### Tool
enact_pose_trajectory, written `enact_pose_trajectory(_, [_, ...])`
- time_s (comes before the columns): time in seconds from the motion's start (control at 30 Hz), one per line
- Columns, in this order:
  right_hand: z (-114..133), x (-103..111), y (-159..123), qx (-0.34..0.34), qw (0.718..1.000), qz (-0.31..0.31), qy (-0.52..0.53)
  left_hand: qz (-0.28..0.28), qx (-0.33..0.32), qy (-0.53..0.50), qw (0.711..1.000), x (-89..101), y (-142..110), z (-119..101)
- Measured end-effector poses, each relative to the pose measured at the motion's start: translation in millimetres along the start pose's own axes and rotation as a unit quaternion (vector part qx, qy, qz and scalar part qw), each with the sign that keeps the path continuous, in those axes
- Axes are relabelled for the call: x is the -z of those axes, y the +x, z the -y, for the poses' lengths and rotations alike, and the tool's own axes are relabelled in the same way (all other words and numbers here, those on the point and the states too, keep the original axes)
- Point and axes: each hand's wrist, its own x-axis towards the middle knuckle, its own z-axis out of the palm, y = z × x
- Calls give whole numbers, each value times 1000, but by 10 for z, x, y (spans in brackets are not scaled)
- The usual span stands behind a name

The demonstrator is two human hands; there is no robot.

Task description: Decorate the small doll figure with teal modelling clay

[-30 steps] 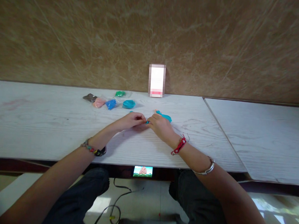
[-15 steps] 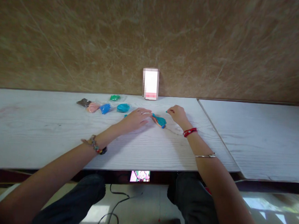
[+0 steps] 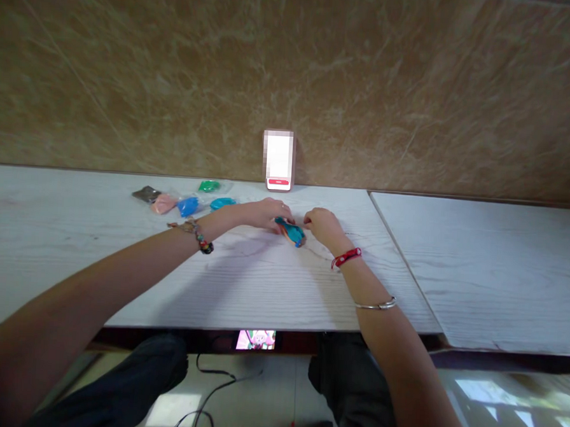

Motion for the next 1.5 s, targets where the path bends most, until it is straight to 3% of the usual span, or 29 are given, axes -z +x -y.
enact_pose_trajectory(0.13, [19, 7, -1, -37, 999, -34, 9, 13, 27, 9, 1000, -21, 45, 65])
enact_pose_trajectory(0.27, [49, -4, -4, -30, 999, -13, 4, 5, -12, 53, 998, 14, 11, 63])
enact_pose_trajectory(0.53, [10, -35, -6, -11, 1000, -11, 3, 8, -125, 115, 985, 176, -421, 174])
enact_pose_trajectory(0.7, [101, -22, -19, 0, 999, -32, 39, 14, -128, 137, 982, 178, -525, 220])
enact_pose_trajectory(0.83, [255, -51, -15, 42, 995, -30, 82, 3, -80, 123, 989, 119, -615, 197])
enact_pose_trajectory(0.93, [269, -67, -25, 76, 993, -32, 86, -89, 13, 83, 992, 22, -780, 232])
enact_pose_trajectory(1.03, [206, -45, -51, 104, 988, -37, 106, -198, 106, 43, 973, -111, -945, 311])
enact_pose_trajectory(1.07, [183, -35, -59, 107, 987, -35, 112, -210, 123, 37, 969, -151, -984, 334])
enact_pose_trajectory(1.17, [158, -18, -72, 81, 988, -23, 127, -208, 140, 38, 967, -222, -1034, 357])
enact_pose_trajectory(1.33, [278, -72, -83, -28, 995, -46, 83, -192, 119, 49, 973, -229, -995, 262])
enact_pose_trajectory(1.5, [397, -101, -94, 23, 999, -13, 25, -170, 96, 33, 980, -227, -973, 173])
